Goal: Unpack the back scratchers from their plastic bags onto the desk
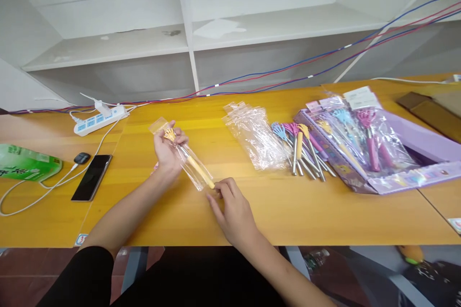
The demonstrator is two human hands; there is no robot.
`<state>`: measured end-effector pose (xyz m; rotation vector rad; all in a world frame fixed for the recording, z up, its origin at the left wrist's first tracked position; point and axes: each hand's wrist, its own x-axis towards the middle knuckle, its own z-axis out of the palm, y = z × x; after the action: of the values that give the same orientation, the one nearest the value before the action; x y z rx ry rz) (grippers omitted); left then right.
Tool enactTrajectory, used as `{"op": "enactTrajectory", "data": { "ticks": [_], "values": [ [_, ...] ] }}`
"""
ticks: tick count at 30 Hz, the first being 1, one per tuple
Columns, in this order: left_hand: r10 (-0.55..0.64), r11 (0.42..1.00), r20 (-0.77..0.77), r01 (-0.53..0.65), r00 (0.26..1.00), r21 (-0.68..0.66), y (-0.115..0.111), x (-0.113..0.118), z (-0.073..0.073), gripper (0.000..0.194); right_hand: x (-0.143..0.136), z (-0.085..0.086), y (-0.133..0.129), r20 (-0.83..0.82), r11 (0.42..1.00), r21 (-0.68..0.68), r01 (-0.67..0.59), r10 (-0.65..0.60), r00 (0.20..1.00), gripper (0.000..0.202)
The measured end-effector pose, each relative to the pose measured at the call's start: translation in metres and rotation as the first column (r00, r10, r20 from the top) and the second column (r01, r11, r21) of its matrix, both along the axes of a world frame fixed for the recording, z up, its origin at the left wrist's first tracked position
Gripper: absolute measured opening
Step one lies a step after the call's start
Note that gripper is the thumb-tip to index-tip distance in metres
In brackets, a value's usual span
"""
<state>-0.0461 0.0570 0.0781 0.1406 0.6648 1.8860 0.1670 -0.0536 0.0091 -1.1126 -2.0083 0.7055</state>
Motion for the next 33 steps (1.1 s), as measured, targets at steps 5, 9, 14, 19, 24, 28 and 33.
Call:
{"op": "enactTrajectory", "data": {
  "ticks": [5, 9, 14, 19, 24, 28, 33],
  "values": [
    [0.018, 1.0, -0.017, -0.018, 1.0, 0.015, 0.003, 0.03, 0.002, 0.017, 0.016, 0.004, 0.002, -0.182, 0.989, 0.01, 0.144, -0.14, 0.973, 0.018],
    [-0.009, 0.999, -0.012, 0.009, 1.0, 0.045, 0.007, 0.046, 0.011, 0.018, 0.032, 0.011, 0.0, -0.197, 0.975, 0.123, 0.186, -0.16, 0.967, 0.009],
    [-0.016, 0.996, -0.035, 0.019, 0.999, 0.09, 0.006, 0.064, 0.016, 0.02, 0.039, 0.012, 0.008, -0.041, 0.948, 0.19, 0.257, -0.254, 0.966, 0.014],
    [-0.036, 0.996, -0.033, 0.038, 0.999, 0.079, 0.006, 0.081, 0.017, 0.026, 0.047, 0.003, 0.022, 0.097, 0.874, 0.366, 0.32, -0.377, 0.921, 0.02],
    [-0.088, 0.995, -0.038, 0.089, 0.995, 0.037, 0.012, 0.105, 0.02, 0.04, 0.061, -0.001, 0.029, 0.239, 0.828, 0.502, 0.251, -0.412, 0.879, 0.016],
    [-0.142, 0.99, -0.071, 0.144, 0.987, 0.013, 0.028, 0.122, 0.015, 0.047, 0.07, -0.002, 0.032, 0.254, 0.799, 0.54, 0.265, -0.455, 0.853, 0.019],
    [-0.198, 0.98, -0.068, 0.194, 0.978, -0.051, 0.08, 0.133, 0.0, 0.052, 0.099, -0.009, 0.035, 0.332, 0.78, 0.551, 0.295, -0.529, 0.781, 0.024]
  ]
}}
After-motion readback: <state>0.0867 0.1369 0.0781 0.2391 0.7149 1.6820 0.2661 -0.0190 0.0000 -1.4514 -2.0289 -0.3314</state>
